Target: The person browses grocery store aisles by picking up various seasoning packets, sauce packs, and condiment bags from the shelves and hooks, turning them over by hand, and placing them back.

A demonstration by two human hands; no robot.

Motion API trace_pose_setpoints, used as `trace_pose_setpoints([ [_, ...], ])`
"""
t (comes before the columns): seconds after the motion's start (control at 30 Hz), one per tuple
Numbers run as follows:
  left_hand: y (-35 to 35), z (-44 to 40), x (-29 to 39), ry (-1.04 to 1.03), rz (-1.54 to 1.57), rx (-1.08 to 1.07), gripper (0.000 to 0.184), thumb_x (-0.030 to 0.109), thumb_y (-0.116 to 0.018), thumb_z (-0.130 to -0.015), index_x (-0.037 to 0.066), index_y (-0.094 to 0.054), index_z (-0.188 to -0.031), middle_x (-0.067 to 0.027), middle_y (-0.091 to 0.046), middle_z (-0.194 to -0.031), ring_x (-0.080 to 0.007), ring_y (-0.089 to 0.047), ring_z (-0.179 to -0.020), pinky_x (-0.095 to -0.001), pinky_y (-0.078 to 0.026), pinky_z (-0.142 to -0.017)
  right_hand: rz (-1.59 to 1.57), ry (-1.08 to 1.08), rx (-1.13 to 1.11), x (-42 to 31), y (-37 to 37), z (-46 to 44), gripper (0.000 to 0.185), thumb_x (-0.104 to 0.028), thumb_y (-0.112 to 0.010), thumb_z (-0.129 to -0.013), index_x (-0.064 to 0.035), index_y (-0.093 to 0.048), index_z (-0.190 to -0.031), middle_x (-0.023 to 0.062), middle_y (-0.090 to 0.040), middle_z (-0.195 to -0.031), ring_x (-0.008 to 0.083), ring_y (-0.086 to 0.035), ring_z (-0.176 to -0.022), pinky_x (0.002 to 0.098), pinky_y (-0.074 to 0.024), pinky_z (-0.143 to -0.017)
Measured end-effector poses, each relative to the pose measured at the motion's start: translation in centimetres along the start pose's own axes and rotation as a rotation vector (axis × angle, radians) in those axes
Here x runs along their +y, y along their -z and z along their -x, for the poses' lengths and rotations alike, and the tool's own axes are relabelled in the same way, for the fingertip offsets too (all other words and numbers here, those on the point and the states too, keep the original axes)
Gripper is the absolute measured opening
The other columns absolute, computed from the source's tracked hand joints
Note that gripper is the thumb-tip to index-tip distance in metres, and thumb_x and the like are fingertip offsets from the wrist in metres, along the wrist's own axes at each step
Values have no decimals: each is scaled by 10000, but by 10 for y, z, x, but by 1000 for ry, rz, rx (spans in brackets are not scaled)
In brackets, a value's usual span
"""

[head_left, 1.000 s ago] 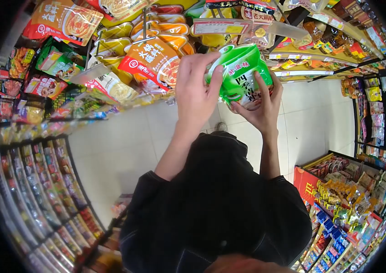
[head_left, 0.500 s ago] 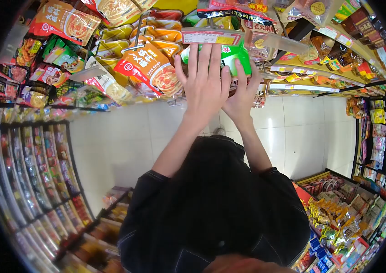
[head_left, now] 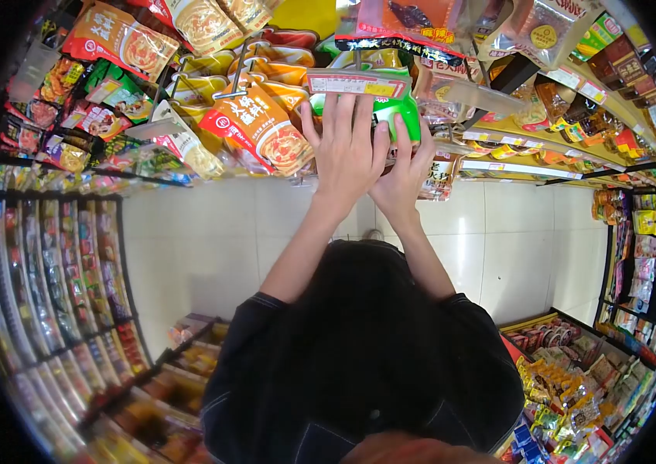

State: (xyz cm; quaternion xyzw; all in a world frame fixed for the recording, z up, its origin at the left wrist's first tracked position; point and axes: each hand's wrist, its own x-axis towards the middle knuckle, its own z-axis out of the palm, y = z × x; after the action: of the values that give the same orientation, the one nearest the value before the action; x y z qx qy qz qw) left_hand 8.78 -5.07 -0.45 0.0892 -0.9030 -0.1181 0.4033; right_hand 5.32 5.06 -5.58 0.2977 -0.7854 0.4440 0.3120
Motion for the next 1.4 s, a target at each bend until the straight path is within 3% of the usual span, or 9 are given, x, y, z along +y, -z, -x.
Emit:
trace_pose_setpoints([
  [0.17,2,-17,1,-30,-11,-17,500,252,-606,-925,-21,-571,-1342,-259,-442,-1486,-395,-404,-1422,-672,-164,-1178,58,-43,-50,-5,0,-5,861,-255,-846,-782,-110,-422,-1518,261,-403,-1490,434,-435,-1298,524,-365,-1031],
  [0.27,-1,-25,2,-58,18,5,543,231,-598,-917,-60,-541,-1372,-294,-418,-1503,-429,-386,-1428,-657,-194,-1180,53,-67,-60,-5,-7,-7,910,-308,-833,-774,-169,-389,-1556,290,-339,-1517,455,-402,-1279,529,-340,-1029],
  [0.33,-7,-30,0,-66,22,22,571,218,-593,-911,-79,-521,-1392,-307,-414,-1499,-451,-376,-1431,-647,-213,-1181,73,-115,-123,-12,-8,-11,868,-288,-787,-827,-134,-350,-1561,287,-326,-1521,459,-373,-1321,543,-315,-1074],
  [0.37,-10,-30,-2,-59,23,-16,634,221,-568,-950,-57,-430,-1503,-346,-407,-1488,-497,-330,-1447,-653,-206,-1179,82,-137,-154,-16,-9,-13,847,-278,-764,-854,-117,-331,-1563,285,-319,-1524,461,-359,-1343,551,-302,-1097],
  [0.47,-13,-36,-4,-48,45,-12,622,208,-558,-956,-56,-430,-1504,-348,-413,-1481,-501,-335,-1444,-643,-214,-1181,142,-188,-208,-23,-11,-19,841,-285,-746,-865,-113,-321,-1569,300,-292,-1530,474,-338,-1348,548,-291,-1115],
  [0.57,-14,-39,-5,-43,87,4,616,188,-556,-951,-54,-432,-1504,-348,-414,-1480,-505,-346,-1438,-634,-225,-1180,131,-178,-179,-17,-17,-17,883,-314,-759,-832,-194,-317,-1587,284,-263,-1549,472,-354,-1287,549,-293,-1091],
  [0.87,3,-24,1,-62,70,-83,617,153,-630,-858,-73,-486,-1414,-335,-417,-1456,-503,-361,-1410,-678,-217,-1175,184,-102,-186,-12,-10,-12,798,-292,-718,-884,-193,-341,-1580,272,-285,-1543,444,-388,-1265,523,-316,-1083],
  [1.07,13,0,-3,-11,124,-176,641,151,-628,-871,-39,-451,-1457,-334,-386,-1482,-516,-350,-1423,-711,-215,-1160,97,-152,-118,-9,-12,-7,709,-213,-667,-920,-161,-365,-1559,270,-311,-1535,448,-387,-1293,534,-313,-1088],
  [1.4,16,10,0,10,208,-165,678,135,-614,-882,-18,-419,-1513,-313,-323,-1563,-510,-283,-1482,-688,-254,-1162,34,-149,-102,-11,-2,-6,689,-166,-651,-909,-112,-375,-1538,279,-332,-1529,462,-388,-1308,553,-314,-1088],
])
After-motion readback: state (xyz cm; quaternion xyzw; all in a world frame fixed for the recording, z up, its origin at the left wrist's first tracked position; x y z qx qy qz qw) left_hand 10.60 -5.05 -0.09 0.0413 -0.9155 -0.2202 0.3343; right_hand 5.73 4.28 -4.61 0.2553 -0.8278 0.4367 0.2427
